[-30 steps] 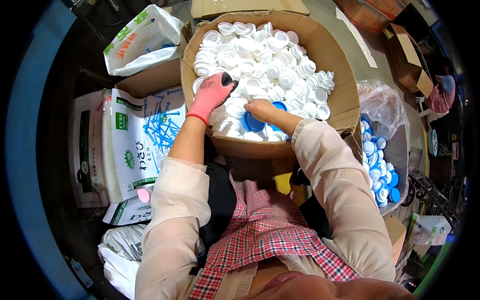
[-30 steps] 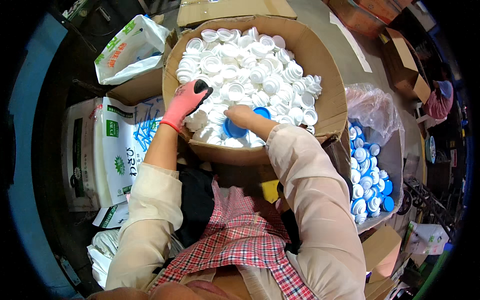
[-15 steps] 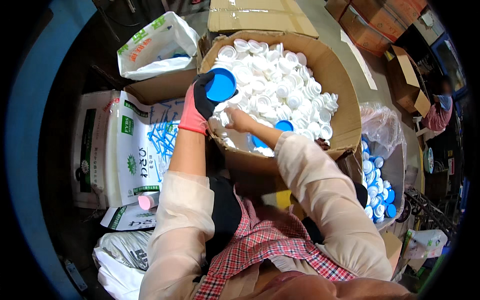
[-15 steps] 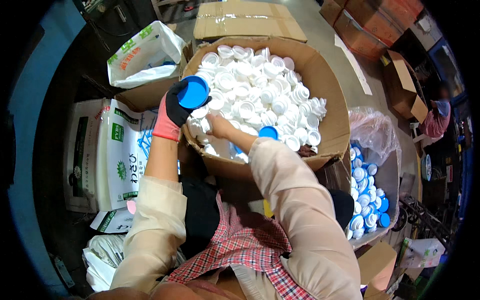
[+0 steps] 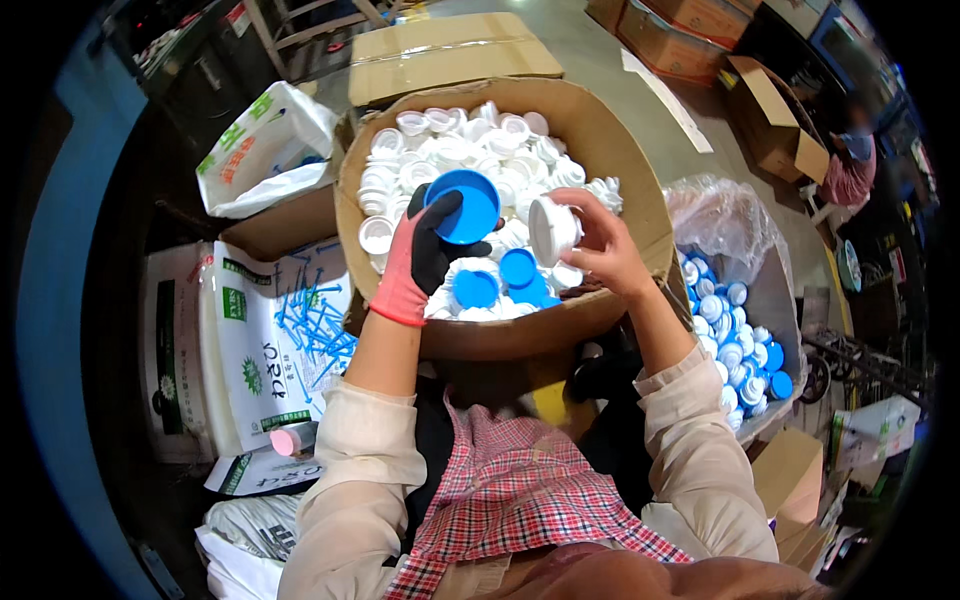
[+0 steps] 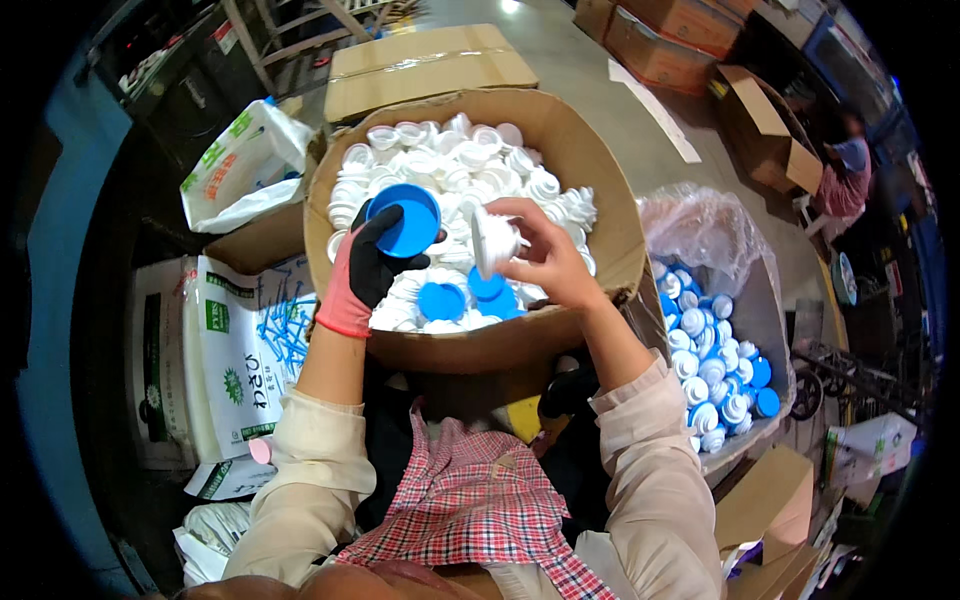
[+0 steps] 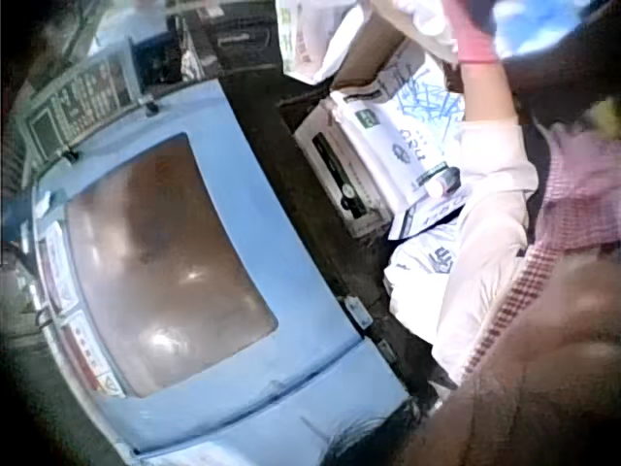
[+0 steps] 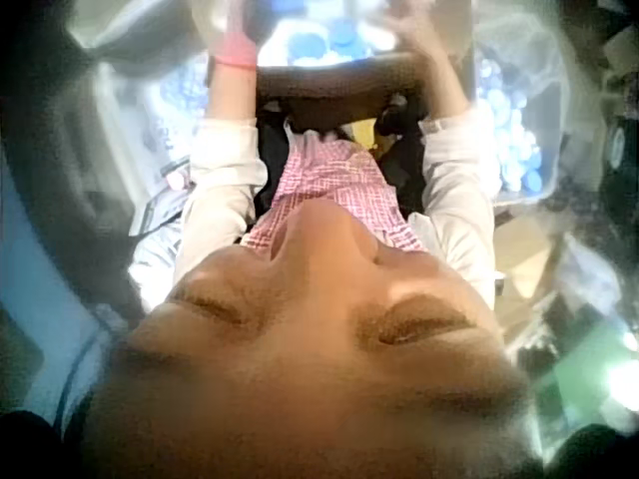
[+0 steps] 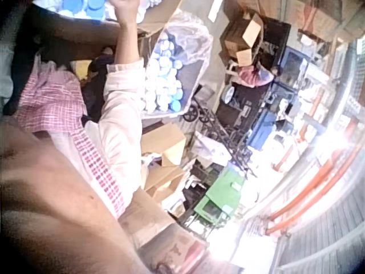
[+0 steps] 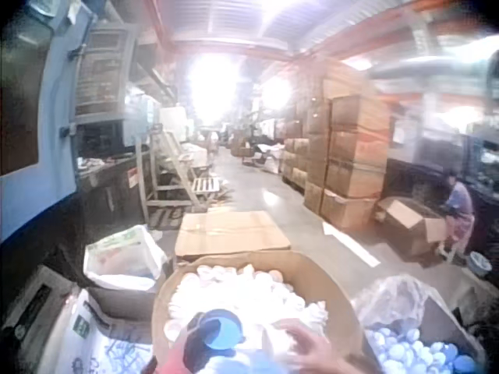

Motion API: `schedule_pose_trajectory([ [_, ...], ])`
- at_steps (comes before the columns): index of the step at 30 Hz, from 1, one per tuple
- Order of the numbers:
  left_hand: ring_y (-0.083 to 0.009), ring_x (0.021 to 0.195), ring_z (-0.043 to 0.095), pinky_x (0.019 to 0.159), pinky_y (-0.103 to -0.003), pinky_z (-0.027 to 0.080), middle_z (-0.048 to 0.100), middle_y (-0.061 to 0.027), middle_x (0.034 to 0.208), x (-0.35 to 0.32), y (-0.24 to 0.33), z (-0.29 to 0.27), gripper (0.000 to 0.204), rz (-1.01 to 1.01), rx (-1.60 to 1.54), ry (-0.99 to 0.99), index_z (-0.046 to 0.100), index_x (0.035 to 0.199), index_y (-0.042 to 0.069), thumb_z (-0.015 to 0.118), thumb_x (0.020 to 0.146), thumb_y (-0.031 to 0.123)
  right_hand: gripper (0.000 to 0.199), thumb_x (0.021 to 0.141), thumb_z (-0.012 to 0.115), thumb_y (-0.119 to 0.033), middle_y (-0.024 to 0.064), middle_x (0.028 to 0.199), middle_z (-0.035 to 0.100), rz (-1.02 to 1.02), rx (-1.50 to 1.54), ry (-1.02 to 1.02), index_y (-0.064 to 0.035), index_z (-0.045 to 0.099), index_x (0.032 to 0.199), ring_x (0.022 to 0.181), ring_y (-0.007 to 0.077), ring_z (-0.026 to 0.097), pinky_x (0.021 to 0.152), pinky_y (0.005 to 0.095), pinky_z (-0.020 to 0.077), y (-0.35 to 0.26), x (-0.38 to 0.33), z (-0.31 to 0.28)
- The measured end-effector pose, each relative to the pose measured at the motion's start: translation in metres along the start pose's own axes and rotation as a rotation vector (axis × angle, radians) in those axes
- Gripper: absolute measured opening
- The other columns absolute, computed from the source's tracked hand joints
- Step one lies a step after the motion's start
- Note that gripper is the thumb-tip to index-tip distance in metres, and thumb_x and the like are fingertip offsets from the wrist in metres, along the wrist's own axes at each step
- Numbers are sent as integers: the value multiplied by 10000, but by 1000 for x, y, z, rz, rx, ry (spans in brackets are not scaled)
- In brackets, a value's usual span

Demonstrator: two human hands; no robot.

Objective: The person repeatedly picks white plastic bowls and blue lids from cardboard boxes, wipes the rims with a cloth, and screws the lids onto the bowls. The assembled containers are placed into a nearby bin. The person handles items one at a time and continues the cycle throughout the clip.

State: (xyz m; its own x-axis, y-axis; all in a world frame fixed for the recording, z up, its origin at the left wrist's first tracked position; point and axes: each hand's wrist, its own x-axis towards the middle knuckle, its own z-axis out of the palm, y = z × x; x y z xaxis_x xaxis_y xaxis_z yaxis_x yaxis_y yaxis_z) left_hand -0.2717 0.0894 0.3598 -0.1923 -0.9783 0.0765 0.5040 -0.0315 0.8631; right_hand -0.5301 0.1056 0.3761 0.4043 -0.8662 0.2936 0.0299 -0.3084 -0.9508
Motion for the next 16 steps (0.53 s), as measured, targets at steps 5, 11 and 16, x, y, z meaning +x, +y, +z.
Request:
schedule_pose_trajectory([
  [5,-186,756,650,506,-318,562,629,-95,968,-4,-18,36,419,-128,213,40,546,1151,-8,717,831,201,552,622,686,-14,79,1405,456,-306,-919,-239,-59,600,1166,1183,299,503,965,357,472,-33,-25,-5],
  [11,-191,790,668,602,-313,558,663,-127,1003,6,-28,47,491,-440,27,-78,578,1167,22,599,903,435,563,598,688,-1,81,1377,480,-374,-978,-306,-41,583,1149,1176,309,513,942,382,490,-34,-42,-20],
  [16,-143,979,634,884,-296,529,646,-112,1079,21,-70,47,515,-241,-79,-161,536,1251,40,362,1017,465,694,570,734,-59,141,1379,461,-260,-909,-356,-87,541,1237,1212,341,499,968,412,473,-41,-53,-28],
])
